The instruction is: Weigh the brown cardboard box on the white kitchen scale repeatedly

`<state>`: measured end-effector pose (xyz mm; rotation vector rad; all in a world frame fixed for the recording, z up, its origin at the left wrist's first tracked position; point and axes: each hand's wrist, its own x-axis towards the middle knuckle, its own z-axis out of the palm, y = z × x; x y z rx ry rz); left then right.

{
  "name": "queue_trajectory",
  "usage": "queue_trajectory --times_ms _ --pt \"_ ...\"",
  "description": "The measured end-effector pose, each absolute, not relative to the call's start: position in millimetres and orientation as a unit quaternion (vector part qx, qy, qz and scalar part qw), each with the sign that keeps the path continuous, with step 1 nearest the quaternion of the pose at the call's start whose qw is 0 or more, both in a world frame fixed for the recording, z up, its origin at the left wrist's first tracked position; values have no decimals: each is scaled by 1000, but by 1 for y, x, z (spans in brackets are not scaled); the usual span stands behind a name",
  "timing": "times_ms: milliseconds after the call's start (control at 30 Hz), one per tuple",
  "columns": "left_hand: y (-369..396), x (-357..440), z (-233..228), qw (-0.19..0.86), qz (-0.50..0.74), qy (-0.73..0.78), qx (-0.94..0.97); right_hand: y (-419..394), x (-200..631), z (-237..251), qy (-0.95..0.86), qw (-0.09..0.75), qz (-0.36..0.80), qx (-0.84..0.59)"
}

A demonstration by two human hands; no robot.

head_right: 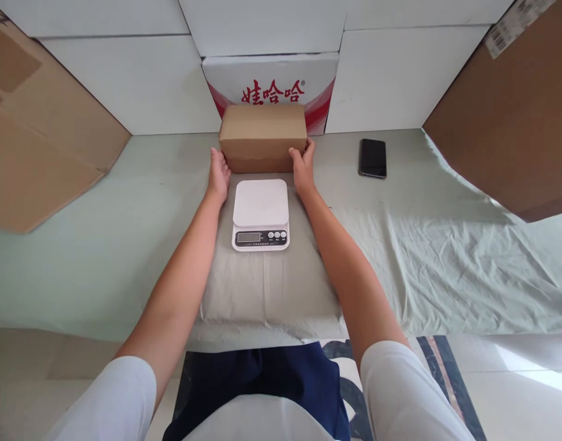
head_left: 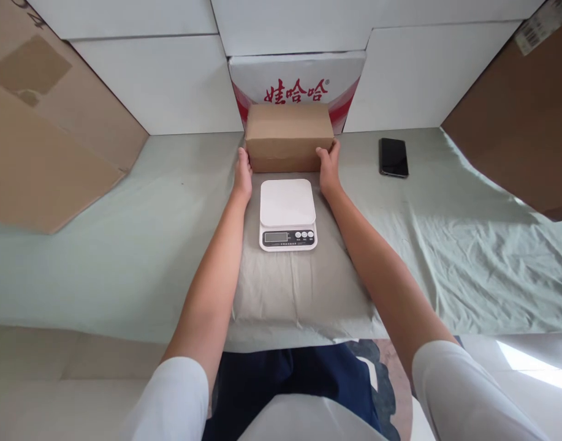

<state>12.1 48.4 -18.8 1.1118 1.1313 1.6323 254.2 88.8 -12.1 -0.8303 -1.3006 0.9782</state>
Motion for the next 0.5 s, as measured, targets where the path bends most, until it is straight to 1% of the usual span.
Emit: queue_trajectory --times_ms 100,200,300,433,500 --pt "48 12 -22 425 647 455 441 87 252 -12 -531 621 431 -382" --pt "48 13 -23 428 639 458 446 85 248 -10 -528 613 440 -389" --pt "46 2 -18 426 630 476 442 92 252 -7 -518 622 438 -391" --pt "37 -51 4 392 634 524 412 113 287 3 -468 655 414 -425" --pt "30 -83 16 362 637 537 418 123 313 9 -459 652 419 -434"
